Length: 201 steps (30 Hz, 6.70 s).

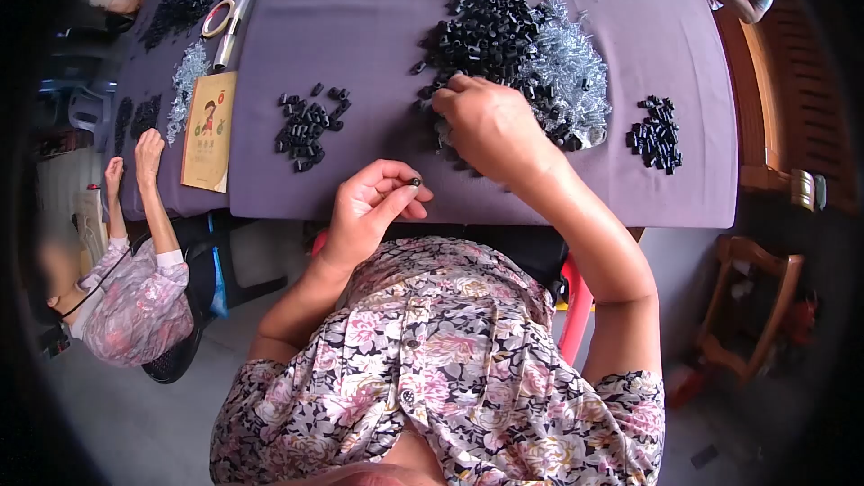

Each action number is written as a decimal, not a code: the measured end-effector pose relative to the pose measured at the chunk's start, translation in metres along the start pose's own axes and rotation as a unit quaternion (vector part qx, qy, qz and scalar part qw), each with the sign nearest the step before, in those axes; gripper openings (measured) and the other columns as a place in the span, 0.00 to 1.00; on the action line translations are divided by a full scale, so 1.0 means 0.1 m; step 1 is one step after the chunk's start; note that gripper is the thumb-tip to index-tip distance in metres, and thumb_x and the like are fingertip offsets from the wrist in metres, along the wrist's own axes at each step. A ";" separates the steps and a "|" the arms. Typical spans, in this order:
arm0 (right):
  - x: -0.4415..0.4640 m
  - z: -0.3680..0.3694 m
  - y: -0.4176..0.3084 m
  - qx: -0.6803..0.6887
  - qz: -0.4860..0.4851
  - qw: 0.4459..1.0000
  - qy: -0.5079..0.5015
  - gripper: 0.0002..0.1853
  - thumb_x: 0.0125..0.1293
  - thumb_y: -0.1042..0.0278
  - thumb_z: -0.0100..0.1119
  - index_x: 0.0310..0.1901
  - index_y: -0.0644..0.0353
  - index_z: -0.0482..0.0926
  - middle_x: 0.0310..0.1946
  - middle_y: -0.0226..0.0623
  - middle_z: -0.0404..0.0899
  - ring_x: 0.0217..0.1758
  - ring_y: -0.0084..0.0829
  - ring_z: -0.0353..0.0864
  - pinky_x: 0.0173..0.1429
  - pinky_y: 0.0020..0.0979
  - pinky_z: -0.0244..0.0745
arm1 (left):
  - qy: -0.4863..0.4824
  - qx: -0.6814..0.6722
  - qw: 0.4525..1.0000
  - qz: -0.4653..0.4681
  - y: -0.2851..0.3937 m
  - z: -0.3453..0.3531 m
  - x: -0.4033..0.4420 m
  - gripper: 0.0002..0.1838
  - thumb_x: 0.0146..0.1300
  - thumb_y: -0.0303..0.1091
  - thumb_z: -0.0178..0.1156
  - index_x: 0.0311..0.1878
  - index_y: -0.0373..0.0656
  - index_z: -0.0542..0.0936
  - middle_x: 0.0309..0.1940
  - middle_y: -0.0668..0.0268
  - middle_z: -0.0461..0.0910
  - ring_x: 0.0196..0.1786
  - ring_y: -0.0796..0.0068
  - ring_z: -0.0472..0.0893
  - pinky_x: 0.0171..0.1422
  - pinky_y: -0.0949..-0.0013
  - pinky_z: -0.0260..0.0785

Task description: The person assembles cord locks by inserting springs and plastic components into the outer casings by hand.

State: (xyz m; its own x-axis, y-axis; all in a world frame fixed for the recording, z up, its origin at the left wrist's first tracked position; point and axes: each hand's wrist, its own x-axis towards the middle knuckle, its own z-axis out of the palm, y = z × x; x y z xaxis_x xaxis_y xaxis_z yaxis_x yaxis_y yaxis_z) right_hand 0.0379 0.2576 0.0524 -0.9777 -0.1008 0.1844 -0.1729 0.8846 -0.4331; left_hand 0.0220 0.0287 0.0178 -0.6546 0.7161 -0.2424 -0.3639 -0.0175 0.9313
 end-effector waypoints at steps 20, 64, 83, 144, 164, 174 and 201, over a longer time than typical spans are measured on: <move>-0.37 0.01 -0.37 0.356 0.114 0.927 -0.041 0.15 0.54 0.87 0.63 0.45 0.67 0.84 0.35 0.42 0.83 0.38 0.33 0.85 0.44 0.32 0.80 | 0.021 -0.034 0.999 0.005 -0.05 0.04 0.01 0.07 0.74 0.24 0.58 0.51 0.33 0.78 0.41 0.61 0.87 0.40 0.78 0.86 0.47 0.75 0.81; -0.86 0.29 -0.81 0.095 0.004 0.993 0.064 0.36 0.45 0.80 0.66 0.62 0.64 0.75 0.45 0.44 0.79 0.44 0.48 0.83 0.47 0.42 0.82 | -0.005 -0.222 0.974 -0.031 -0.24 0.23 -0.29 0.11 0.72 0.28 0.55 0.52 0.35 0.82 0.45 0.63 0.84 0.48 0.74 0.84 0.56 0.67 0.78; -1.08 0.25 -0.76 0.122 -0.014 0.992 -0.001 0.33 0.45 0.79 0.62 0.60 0.68 0.75 0.44 0.46 0.79 0.45 0.48 0.82 0.49 0.42 0.80 | -0.044 -0.215 0.966 -0.138 -0.29 0.39 -0.45 0.14 0.76 0.34 0.49 0.50 0.36 0.82 0.45 0.60 0.84 0.47 0.71 0.85 0.54 0.63 0.80; -1.02 -0.08 -0.19 0.005 0.015 0.978 0.207 0.18 0.49 0.76 0.74 0.45 0.58 0.86 0.56 0.40 0.81 0.56 0.42 0.81 0.58 0.40 0.78 | 0.117 0.448 0.837 0.291 0.00 -0.11 0.45 0.05 0.69 0.23 0.61 0.46 0.35 0.80 0.41 0.62 0.80 0.34 0.72 0.81 0.41 0.71 0.75; -0.72 0.24 -0.32 -0.011 0.071 0.991 0.114 0.21 0.47 0.77 0.70 0.48 0.56 0.86 0.70 0.40 0.72 0.80 0.55 0.58 0.80 0.62 0.54 | 0.102 0.394 0.868 0.284 0.01 -0.15 0.31 0.07 0.65 0.20 0.64 0.45 0.38 0.82 0.42 0.64 0.80 0.38 0.76 0.81 0.38 0.72 0.74; -0.42 0.36 -0.37 -0.041 0.043 0.994 0.092 0.12 0.54 0.70 0.71 0.41 0.58 0.84 0.67 0.41 0.72 0.82 0.52 0.53 0.81 0.62 0.49 | -0.027 0.495 0.837 0.233 0.28 -0.22 0.54 0.12 0.62 0.19 0.63 0.49 0.39 0.82 0.46 0.58 0.79 0.46 0.56 0.83 0.50 0.60 0.76; -0.56 0.18 -0.44 0.370 0.143 0.912 0.102 0.18 0.47 0.88 0.63 0.42 0.65 0.81 0.38 0.37 0.81 0.41 0.32 0.81 0.47 0.30 0.77 | 0.037 0.216 0.969 0.110 0.36 0.01 0.09 0.13 0.63 0.20 0.67 0.51 0.38 0.84 0.36 0.72 0.80 0.35 0.87 0.75 0.39 0.80 0.68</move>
State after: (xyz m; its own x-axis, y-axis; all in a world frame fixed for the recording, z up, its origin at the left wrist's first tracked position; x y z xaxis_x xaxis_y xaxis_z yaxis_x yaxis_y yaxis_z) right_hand 0.0977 0.2160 0.0453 -0.9661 0.2388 0.0985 -0.0221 0.3037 -0.9525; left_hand 0.0038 0.0356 0.0494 -0.7361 0.6762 -0.0291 0.0909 0.1414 0.9858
